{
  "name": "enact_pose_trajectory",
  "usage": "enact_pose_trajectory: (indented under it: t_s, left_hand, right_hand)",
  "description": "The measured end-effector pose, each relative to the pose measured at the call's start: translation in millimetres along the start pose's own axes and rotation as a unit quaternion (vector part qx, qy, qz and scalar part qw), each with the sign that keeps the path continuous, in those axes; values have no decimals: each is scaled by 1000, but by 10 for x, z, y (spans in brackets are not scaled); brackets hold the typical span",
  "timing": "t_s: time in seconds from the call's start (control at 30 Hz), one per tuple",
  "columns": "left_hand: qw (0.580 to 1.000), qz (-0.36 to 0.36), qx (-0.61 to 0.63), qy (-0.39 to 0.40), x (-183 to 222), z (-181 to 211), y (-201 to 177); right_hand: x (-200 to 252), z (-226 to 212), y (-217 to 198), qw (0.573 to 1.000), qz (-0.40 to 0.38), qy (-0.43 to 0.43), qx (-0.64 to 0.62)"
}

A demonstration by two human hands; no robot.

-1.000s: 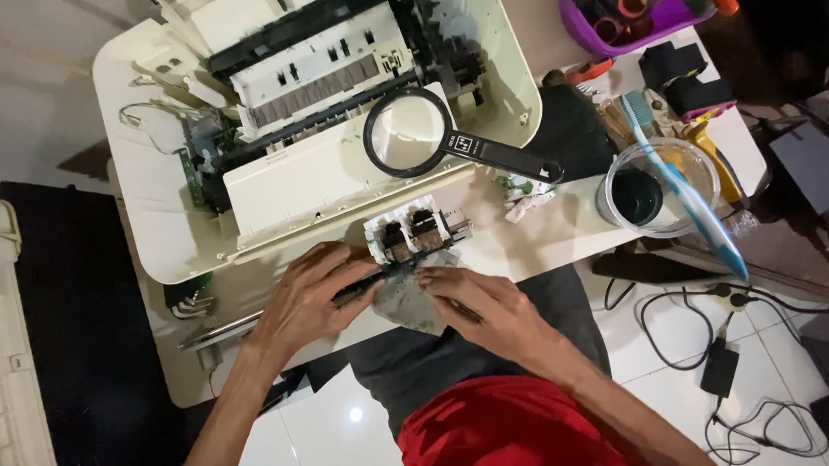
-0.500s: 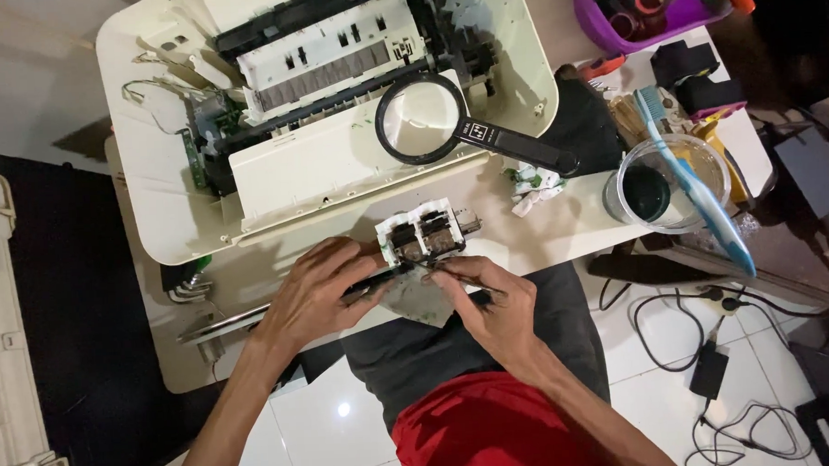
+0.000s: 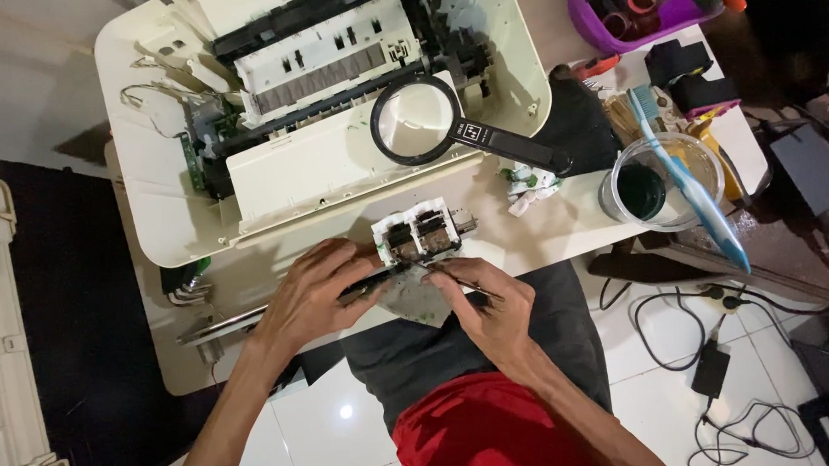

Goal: Cleaning and inspecting internal printer components using a cloth, a small probe, and a magnifying glass.

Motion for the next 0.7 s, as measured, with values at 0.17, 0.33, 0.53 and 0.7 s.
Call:
enact_pose_trajectory:
  t_s: [0.17,0.33,0.53,0.7]
  left_hand:
    - [1000,-7,1,-10,32,-26,-4]
    - [1000,-11,3,-6,61,-110,29]
    - [1000,-16,8,-13,111,-179,78]
    - [999,-16,20,-26,136,-183,105]
  right_hand:
    - [-14,-215,120,987,51,126,-85]
    - [49,35,161,987,84,122,-68]
    - [-48,-208,240,976,113,149,-112]
    - [4,91,149,991,43,109,-70]
Point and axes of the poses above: each hand's wrist, its own x-axis away from the middle knuckle, its own y-axis out of the palm, z = x × y, the point moved 1 cm from there along -x, towards the middle knuckle, and after that the axes turned 1 degree about y, right-handed, at the moved point
